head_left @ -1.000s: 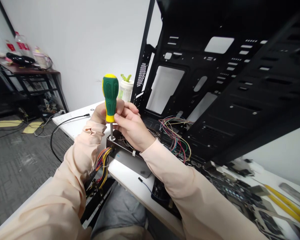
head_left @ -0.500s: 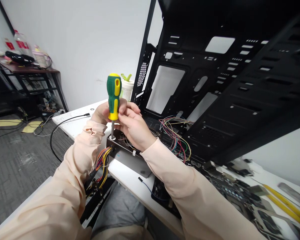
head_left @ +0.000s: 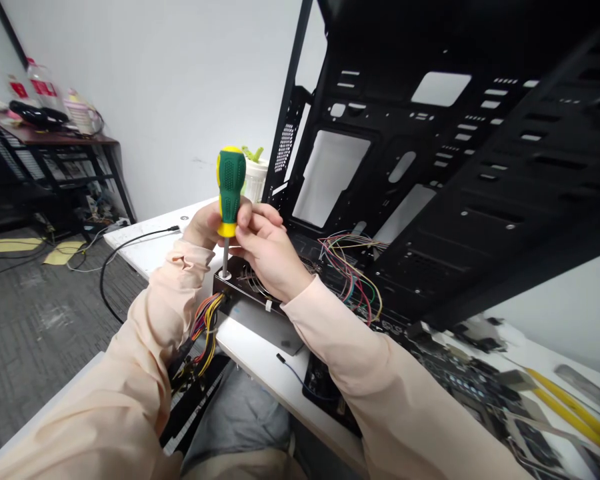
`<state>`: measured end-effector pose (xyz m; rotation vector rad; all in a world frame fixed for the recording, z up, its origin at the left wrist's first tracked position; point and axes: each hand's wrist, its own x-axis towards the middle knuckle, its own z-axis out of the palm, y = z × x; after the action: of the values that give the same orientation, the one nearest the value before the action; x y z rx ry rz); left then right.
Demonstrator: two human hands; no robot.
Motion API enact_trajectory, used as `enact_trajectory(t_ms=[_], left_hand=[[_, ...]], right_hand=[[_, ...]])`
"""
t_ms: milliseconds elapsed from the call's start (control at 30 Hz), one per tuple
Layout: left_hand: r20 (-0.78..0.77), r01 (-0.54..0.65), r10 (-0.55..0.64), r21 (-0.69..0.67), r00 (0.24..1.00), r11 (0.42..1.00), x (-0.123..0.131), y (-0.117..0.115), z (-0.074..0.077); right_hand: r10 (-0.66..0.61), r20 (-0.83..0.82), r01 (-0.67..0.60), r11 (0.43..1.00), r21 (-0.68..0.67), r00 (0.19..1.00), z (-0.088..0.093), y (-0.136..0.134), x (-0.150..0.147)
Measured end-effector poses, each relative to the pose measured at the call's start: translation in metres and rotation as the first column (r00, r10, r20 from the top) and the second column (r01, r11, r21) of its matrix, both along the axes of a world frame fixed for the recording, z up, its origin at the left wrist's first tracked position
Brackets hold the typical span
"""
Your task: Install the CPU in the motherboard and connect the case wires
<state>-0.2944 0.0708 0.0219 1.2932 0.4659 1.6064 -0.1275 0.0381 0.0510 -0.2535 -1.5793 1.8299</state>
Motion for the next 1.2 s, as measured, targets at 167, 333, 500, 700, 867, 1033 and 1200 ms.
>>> enact_trajectory(t_ms=[167, 333, 500, 700, 867, 1033, 1200], left_hand=[[-0.083, 0.089, -0.080, 0.106, 0.993, 0.990, 0.007, -0.001, 0.001], [-0.048, 0.062, -0.056, 0.130, 0.997, 0.990, 0.009, 0.000, -0.002], [0.064, 0.030, -0.035, 0.085, 0.997, 0.996, 0.005, -0.002, -0.005], [0.210, 0.082, -0.082, 0.008, 0.974, 0.997, 0.005, -0.008, -0.009], [0.192, 0.055, -0.051, -0.016, 0.980, 0.998, 0.007, -0.002, -0.008], [0.085, 0.016, -0.022, 0.069, 0.996, 0.997, 0.019, -0.010, -0.002], [-0.006, 0.050, -0.050, 0.125, 0.999, 0.991, 0.032, -0.028, 0.007]], right_hand=[[0.058, -0.003, -0.058, 0.997, 0.050, 0.998, 0.003, -0.004, 0.002], [0.012, -0.004, -0.012, 0.999, 0.037, 1.000, 0.002, -0.004, 0.002], [0.005, -0.013, -0.005, 1.000, 0.020, 1.000, 0.003, -0.004, 0.002], [-0.015, -0.023, 0.016, 1.000, 0.010, 1.000, 0.006, -0.007, 0.003], [-0.012, -0.013, 0.012, 1.000, 0.012, 1.000, 0.006, -0.007, 0.003], [-0.022, 0.003, 0.021, 0.998, 0.067, 1.000, 0.004, -0.005, 0.003], [-0.060, -0.019, 0.062, 0.989, 0.135, 0.998, 0.006, -0.007, 0.005]])
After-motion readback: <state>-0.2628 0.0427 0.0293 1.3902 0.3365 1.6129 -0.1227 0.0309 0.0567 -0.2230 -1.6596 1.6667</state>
